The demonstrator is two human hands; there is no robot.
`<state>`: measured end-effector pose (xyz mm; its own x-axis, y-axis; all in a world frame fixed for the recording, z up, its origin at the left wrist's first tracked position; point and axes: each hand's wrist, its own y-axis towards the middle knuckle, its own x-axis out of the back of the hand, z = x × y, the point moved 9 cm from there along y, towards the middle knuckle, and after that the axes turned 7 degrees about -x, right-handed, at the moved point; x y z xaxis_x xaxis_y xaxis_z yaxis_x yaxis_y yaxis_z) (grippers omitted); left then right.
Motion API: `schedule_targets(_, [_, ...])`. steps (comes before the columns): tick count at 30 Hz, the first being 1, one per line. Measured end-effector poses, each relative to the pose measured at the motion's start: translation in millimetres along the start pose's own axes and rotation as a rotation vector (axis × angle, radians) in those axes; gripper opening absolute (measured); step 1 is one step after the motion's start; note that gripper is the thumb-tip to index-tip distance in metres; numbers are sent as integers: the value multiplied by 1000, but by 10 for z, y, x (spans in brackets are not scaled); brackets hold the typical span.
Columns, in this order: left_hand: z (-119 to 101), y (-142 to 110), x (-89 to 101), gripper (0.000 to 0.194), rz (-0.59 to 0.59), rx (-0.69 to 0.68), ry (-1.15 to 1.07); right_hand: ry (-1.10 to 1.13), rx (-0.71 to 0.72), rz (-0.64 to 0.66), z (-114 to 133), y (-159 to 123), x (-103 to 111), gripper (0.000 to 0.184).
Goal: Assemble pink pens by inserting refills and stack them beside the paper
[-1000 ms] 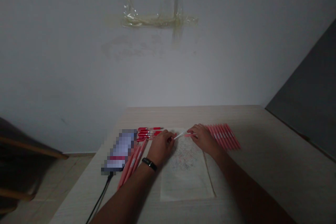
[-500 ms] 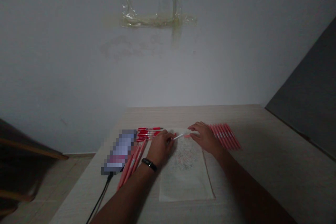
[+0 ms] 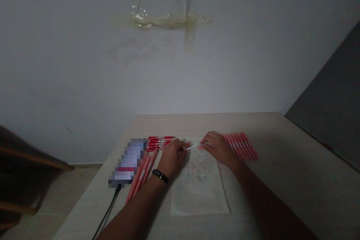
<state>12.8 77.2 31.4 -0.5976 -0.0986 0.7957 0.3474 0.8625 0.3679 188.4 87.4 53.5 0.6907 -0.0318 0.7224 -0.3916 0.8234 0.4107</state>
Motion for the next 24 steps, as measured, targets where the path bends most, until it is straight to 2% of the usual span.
schedule_targets(5, [-4, 5, 2, 19, 2, -7, 19, -26, -12, -11, -34, 8, 23, 6])
schedule_targets(10, [8, -2, 27, 19, 7, 14, 10, -87, -94, -58, -169, 22, 135, 10])
schedule_targets(18, [29, -2, 22, 18, 0, 41, -2, -161, -118, 111, -233, -10, -17, 8])
schedule_targets(24, [30, 3, -1, 19, 31, 46, -4, -201, -151, 163, -267, -39, -71, 6])
